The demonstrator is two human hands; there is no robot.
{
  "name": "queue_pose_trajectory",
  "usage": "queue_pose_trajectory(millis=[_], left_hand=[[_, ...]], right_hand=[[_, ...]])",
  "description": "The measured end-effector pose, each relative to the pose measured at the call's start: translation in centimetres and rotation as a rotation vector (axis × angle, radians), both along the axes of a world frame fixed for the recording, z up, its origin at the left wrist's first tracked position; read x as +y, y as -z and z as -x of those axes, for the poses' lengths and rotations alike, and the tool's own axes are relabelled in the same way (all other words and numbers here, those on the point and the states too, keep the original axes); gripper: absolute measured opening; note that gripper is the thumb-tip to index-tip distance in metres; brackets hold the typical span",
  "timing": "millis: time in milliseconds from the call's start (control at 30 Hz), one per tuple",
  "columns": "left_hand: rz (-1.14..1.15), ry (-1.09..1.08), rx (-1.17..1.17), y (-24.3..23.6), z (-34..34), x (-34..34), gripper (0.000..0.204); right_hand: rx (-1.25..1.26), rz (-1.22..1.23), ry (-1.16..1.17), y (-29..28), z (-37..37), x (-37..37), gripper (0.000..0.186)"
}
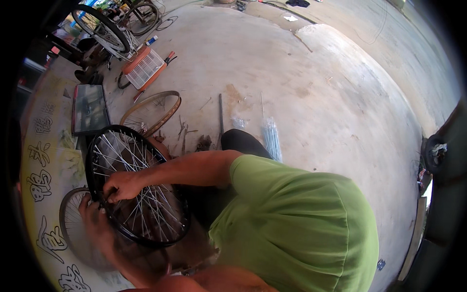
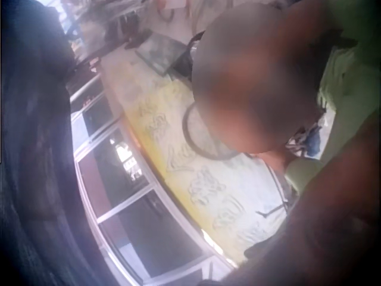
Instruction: The person works on a bicycle wheel, adjusting the spokes and rim by hand. They rotate the wheel and tighten or loosen the spoke nipples to true the wheel.
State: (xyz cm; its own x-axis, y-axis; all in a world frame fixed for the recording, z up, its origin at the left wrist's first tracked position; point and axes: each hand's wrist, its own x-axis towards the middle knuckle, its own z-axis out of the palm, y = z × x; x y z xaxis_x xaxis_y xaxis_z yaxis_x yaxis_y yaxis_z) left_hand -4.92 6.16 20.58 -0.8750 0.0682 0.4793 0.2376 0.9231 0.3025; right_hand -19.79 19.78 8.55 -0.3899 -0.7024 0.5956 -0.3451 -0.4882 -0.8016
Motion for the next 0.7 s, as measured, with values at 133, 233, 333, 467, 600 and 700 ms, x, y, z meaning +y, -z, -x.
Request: queue_pose_trajectory(millis=[133, 233, 333, 467, 600, 700], left_hand=[[0.036, 0.002, -0.027, -0.1, -0.2, -0.4, 0.013], [0.026, 0.008, -0.008, 0.0, 0.1, -0.4, 0.014], [0.022, 0.056, 0.02, 0.0, 0.1, -0.6, 0.014], [-0.007, 0.039, 0.005, -0.1, 0.0, -0.5, 0.016], [-0.043, 0.024, 0.02, -0.1, -0.1, 0.0, 0.019], [0.037, 0.06, 0.033, -0.1, -0.2, -0.1, 0.021]], right_hand=[[-0.019, 0.048, -0.021, 0.3, 0.0, -0.1, 0.026], [-0.022, 0.075, -0.008, 0.5, 0.1, -0.6, 0.026], [-0.012, 0.035, 0.001, 0.2, 0.0, -0.2, 0.026], [-0.034, 0.026, -0.008, 0.3, -0.1, -0.1, 0.026], [0.005, 0.003, 0.003, -0.1, 0.0, 0.5, 0.026], [-0.022, 0.029, -0.021, 0.0, -0.1, 0.3, 0.024]])
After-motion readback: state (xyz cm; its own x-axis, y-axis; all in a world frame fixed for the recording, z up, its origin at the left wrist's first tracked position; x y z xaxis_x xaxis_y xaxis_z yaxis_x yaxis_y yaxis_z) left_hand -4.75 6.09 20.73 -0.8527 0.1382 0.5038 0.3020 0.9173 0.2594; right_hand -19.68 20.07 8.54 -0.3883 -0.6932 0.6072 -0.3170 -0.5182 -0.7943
